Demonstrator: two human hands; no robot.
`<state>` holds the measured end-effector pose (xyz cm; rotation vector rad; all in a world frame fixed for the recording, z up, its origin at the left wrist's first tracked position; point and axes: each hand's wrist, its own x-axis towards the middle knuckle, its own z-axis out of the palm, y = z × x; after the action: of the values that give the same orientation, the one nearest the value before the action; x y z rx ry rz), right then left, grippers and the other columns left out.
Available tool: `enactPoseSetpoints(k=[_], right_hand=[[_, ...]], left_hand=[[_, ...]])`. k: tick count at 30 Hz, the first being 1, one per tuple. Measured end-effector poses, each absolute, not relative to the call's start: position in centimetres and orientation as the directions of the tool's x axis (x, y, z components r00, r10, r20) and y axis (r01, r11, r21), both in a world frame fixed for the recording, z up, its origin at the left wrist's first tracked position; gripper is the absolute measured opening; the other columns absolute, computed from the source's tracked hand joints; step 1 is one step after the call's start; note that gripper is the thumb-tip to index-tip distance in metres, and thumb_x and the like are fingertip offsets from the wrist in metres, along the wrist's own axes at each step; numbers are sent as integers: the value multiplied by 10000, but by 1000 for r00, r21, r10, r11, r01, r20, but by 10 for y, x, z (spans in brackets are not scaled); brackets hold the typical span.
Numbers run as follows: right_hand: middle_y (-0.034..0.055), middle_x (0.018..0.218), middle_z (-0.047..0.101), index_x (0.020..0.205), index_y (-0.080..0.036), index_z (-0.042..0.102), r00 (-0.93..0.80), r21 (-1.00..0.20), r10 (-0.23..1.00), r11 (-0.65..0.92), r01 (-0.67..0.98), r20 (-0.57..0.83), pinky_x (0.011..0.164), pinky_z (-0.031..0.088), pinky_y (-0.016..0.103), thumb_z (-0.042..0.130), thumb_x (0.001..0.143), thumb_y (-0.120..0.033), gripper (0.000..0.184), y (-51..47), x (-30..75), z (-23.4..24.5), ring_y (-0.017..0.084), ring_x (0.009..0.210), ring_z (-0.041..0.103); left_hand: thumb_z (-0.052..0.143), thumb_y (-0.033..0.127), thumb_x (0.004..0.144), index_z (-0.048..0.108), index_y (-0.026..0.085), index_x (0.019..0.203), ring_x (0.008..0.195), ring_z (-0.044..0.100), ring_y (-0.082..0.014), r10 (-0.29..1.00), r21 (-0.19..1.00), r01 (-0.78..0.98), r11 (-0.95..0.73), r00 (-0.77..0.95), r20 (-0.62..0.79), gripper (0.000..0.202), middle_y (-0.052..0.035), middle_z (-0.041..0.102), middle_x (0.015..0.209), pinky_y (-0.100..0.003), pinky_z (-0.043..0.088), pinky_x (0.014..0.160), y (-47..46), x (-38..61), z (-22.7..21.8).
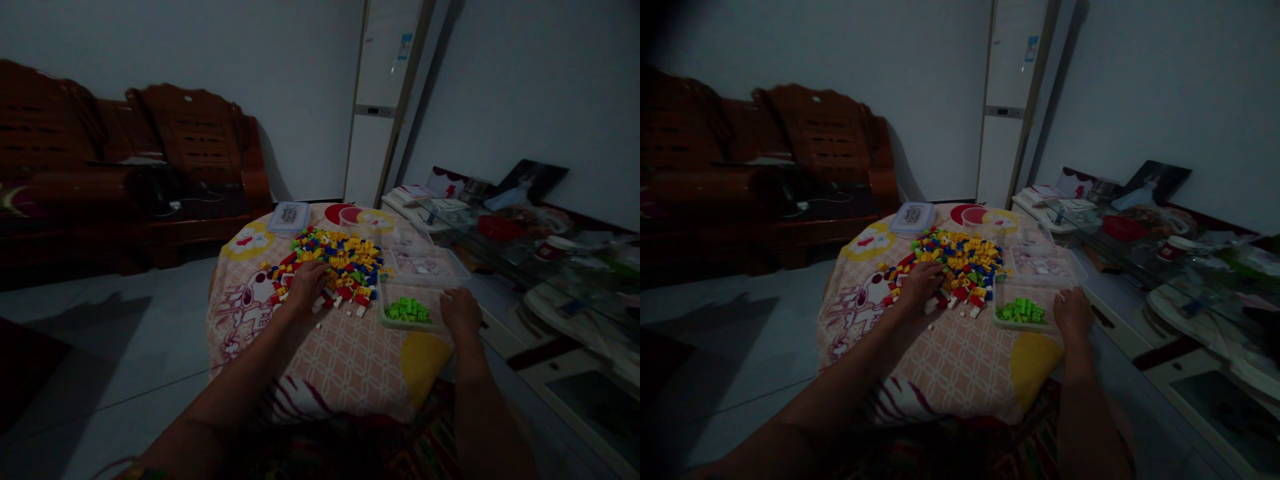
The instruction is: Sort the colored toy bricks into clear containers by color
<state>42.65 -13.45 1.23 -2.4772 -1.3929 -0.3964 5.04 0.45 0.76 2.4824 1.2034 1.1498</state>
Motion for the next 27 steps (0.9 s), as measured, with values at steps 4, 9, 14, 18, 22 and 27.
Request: enactPoseSetpoints(k=[4,9,14,18,22,27], right_hand=[[187,1240,629,1133,-110,733,510,-100,783,-511,854,357,881,468,378,427,948,-321,415,-134,426,13,274,1034,613],[190,1242,625,1137,-112,736,523,-105,782,-521,847,338,898,472,388,430,947,-318,415,-134,422,17,278,1048,612],[189,1269,615,1147,-115,733,545,-117,782,-537,836,304,885,479,387,422,949,-323,424,-134,421,20,283,1052,617],[184,1258,619,1138,-123,738,542,-114,777,-536,837,320,880,483,389,432,938,-320,415,-134,422,19,277,1047,613],[176,1239,625,1142,-124,735,528,-93,781,-530,843,334,874,476,375,431,942,-330,418,-134,423,17,264,1023,615],[183,1259,617,1129,-110,734,511,-92,787,-514,853,345,890,462,368,414,954,-334,427,-134,424,15,269,1052,606]], left_hand=[[509,331,919,695,175,1166,1148,605,-269,789,506,707,-494,119,603,347,-133,671,1219,-438,476,1025,2,10,12],[480,401,908,662,127,1198,1188,573,-296,819,560,776,-290,-102,565,439,-166,644,1256,-462,426,1076,2,-47,2],[484,392,895,614,156,1227,1188,576,-291,927,643,738,-204,-67,370,428,-144,659,1240,-476,439,1062,4,-47,-22],[492,413,900,586,152,1274,1292,515,-299,909,666,673,-323,24,417,465,-162,583,1358,-496,396,1120,3,-13,-33],[503,409,911,560,155,1329,1354,465,-299,888,682,622,-385,50,457,492,-168,534,1411,-501,361,1153,6,19,-25],[563,360,896,607,186,1301,1383,425,-324,819,574,648,-501,139,557,443,-163,508,1449,-552,328,1150,2,57,6]])
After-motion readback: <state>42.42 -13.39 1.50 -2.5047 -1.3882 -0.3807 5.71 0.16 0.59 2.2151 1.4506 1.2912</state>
